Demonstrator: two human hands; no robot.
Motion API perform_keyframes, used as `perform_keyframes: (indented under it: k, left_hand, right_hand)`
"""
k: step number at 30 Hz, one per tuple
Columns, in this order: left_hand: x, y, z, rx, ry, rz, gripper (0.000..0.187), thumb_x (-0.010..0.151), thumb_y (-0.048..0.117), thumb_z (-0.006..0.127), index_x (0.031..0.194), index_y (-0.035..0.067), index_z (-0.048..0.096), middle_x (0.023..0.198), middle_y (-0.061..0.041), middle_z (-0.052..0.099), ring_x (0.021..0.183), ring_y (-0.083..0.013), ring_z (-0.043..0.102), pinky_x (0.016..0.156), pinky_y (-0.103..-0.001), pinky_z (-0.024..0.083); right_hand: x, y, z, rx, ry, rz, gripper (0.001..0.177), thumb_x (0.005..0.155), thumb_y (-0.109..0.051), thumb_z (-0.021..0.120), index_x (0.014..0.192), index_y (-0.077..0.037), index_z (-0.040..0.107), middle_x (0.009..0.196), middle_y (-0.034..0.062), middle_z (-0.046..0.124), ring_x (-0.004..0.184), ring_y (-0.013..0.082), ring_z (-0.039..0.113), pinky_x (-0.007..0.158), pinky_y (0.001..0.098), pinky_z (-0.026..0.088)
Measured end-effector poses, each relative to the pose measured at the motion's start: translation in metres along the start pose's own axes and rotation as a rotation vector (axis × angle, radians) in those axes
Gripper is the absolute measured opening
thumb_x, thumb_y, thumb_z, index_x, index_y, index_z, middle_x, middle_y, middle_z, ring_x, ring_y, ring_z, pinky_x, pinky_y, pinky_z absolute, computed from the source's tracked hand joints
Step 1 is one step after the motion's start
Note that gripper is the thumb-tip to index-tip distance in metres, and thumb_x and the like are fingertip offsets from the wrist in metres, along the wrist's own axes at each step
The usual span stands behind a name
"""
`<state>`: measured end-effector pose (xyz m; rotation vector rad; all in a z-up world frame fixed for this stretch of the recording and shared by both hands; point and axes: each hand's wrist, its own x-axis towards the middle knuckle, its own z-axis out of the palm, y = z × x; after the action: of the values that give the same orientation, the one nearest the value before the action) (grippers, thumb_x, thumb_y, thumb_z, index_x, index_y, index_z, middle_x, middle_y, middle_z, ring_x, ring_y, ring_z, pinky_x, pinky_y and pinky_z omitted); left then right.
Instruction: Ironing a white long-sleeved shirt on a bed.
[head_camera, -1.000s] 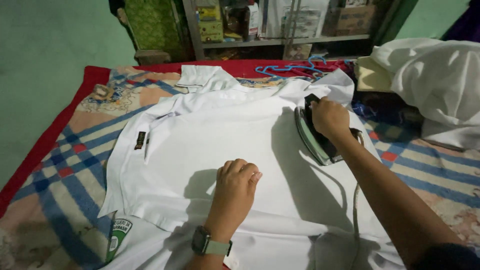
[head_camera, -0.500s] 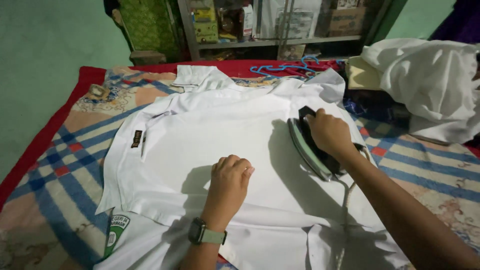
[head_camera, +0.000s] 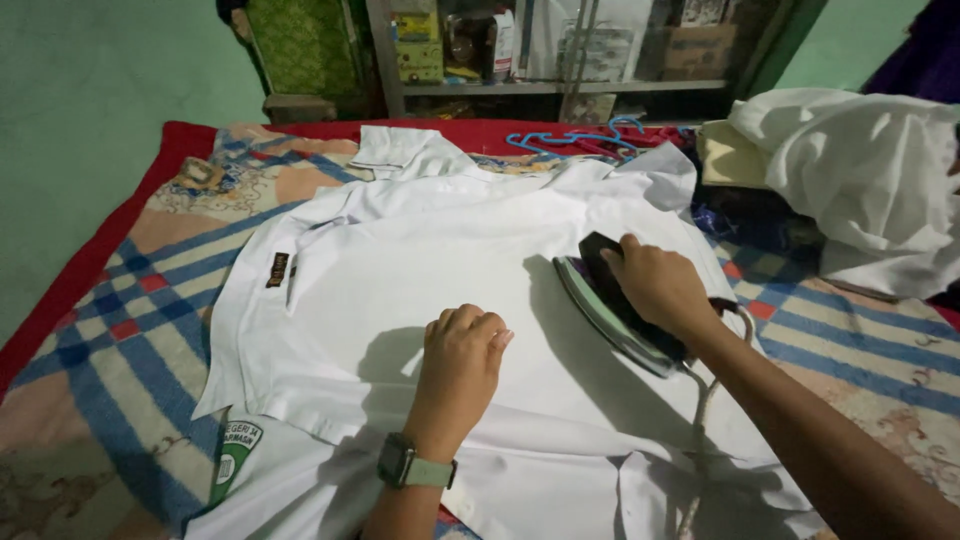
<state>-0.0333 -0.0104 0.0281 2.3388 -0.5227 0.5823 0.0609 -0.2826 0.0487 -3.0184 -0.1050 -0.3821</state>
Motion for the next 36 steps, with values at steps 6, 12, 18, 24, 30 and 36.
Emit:
perform_keyframes:
  k: [6,12,18,24,30,36]
  left_hand:
    - [0.000,0.002,-0.005,-0.026,0.020,0.005,0.014,0.096,0.020,0.065,0.093,0.006,0.069,0.096,-0.010,0.064,0.099,-0.0310,0.058,0.090,-0.047,0.044]
    - [-0.001,0.000,-0.006,-0.042,0.007,0.010,0.015,0.097,0.019,0.065,0.092,0.005,0.069,0.096,-0.009,0.064,0.097,-0.0303,0.058,0.089,-0.046,0.044]
    - [-0.001,0.001,-0.004,-0.027,-0.022,0.007,0.015,0.097,0.020,0.065,0.093,0.005,0.069,0.096,-0.009,0.064,0.097,-0.0299,0.059,0.090,-0.046,0.045]
    - [-0.001,0.000,-0.002,-0.020,-0.015,0.010,0.016,0.096,0.021,0.066,0.094,0.006,0.070,0.096,-0.009,0.064,0.098,-0.0301,0.059,0.090,-0.046,0.045]
    - [0.000,0.000,-0.001,-0.019,-0.052,-0.022,0.016,0.097,0.021,0.065,0.092,0.006,0.070,0.095,-0.009,0.064,0.097,-0.0294,0.060,0.091,-0.046,0.045]
    - [-0.002,0.001,-0.004,-0.035,0.000,0.018,0.012,0.095,0.018,0.066,0.091,0.006,0.069,0.095,-0.009,0.064,0.096,-0.0308,0.059,0.087,-0.047,0.045]
  right_hand:
    - [0.060,-0.008,0.033,-0.038,0.051,-0.026,0.048,0.107,-0.045,0.044,0.105,-0.001,0.062,0.079,0.0251,0.072,0.072,0.0461,0.070,0.066,0.0563,0.055]
    - [0.086,-0.008,0.050,0.001,0.096,-0.023,0.047,0.108,-0.044,0.045,0.105,0.000,0.062,0.080,0.0245,0.073,0.072,0.0455,0.071,0.067,0.0562,0.055]
    - [0.050,-0.006,0.036,-0.073,0.085,0.019,0.047,0.108,-0.045,0.045,0.107,0.000,0.061,0.079,0.0245,0.073,0.072,0.0442,0.072,0.066,0.0537,0.057]
    - [-0.002,-0.009,0.003,-0.059,0.034,0.085,0.047,0.107,-0.044,0.045,0.105,0.001,0.060,0.078,0.0247,0.072,0.072,0.0444,0.072,0.066,0.0553,0.057]
    - [0.006,-0.007,0.010,0.027,0.013,0.178,0.046,0.108,-0.043,0.046,0.103,0.001,0.061,0.080,0.0271,0.072,0.074,0.0464,0.072,0.070,0.0555,0.057]
    - [0.060,0.007,0.048,-0.006,0.137,0.145,0.047,0.107,-0.042,0.048,0.101,0.001,0.063,0.083,0.0270,0.073,0.078,0.0467,0.072,0.072,0.0558,0.056]
